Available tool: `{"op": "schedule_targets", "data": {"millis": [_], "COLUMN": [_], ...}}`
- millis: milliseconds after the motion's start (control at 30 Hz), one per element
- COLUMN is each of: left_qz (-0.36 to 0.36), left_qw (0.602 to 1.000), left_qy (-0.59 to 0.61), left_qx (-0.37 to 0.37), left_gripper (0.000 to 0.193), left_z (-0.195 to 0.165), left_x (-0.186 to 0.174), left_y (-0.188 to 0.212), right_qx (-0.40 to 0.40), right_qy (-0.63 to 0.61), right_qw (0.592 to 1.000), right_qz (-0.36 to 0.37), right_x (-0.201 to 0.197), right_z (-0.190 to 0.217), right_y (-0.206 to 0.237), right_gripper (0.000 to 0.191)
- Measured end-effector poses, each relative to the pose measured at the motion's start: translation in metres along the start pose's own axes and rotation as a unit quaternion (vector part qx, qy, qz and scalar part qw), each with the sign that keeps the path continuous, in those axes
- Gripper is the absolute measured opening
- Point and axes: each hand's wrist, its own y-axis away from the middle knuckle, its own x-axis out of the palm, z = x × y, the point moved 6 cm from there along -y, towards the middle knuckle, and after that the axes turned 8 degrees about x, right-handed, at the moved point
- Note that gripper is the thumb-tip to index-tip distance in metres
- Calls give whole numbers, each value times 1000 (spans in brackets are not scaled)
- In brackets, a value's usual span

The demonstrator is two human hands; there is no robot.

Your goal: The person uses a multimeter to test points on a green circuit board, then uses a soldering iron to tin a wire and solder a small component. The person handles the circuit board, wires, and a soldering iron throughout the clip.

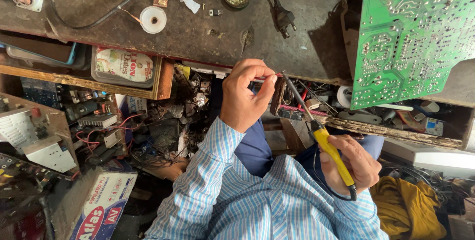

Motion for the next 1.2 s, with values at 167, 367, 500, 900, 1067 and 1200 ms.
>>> {"op": "schedule_targets", "data": {"millis": [167,367,500,900,1067,1200], "left_qz": [-3,-3,-5,1,-2,-1], "left_qw": [1000,1000,1000,1000,1000,1000], "left_qy": [-7,-8,1,-10,-14,-7], "left_qx": [4,7,-1,4,10,7], "left_gripper": [8,8,8,8,8,7], "left_z": [0,1,2,1,0,1], "left_x": [0,1,1,1,1,1], "left_y": [0,1,1,0,1,0], "right_qx": [-1,-10,1,6,3,5], "right_qy": [-6,8,-3,1,-1,0], "right_qw": [1000,1000,1000,1000,1000,1000], "right_qz": [-8,-2,-11,-12,-15,-18], "right_x": [-1,0,-1,-4,-4,-4], "right_z": [1,2,0,-3,-2,-2], "right_y": [-1,-1,1,2,0,0], "right_gripper": [28,29,27,28,27,27]}}
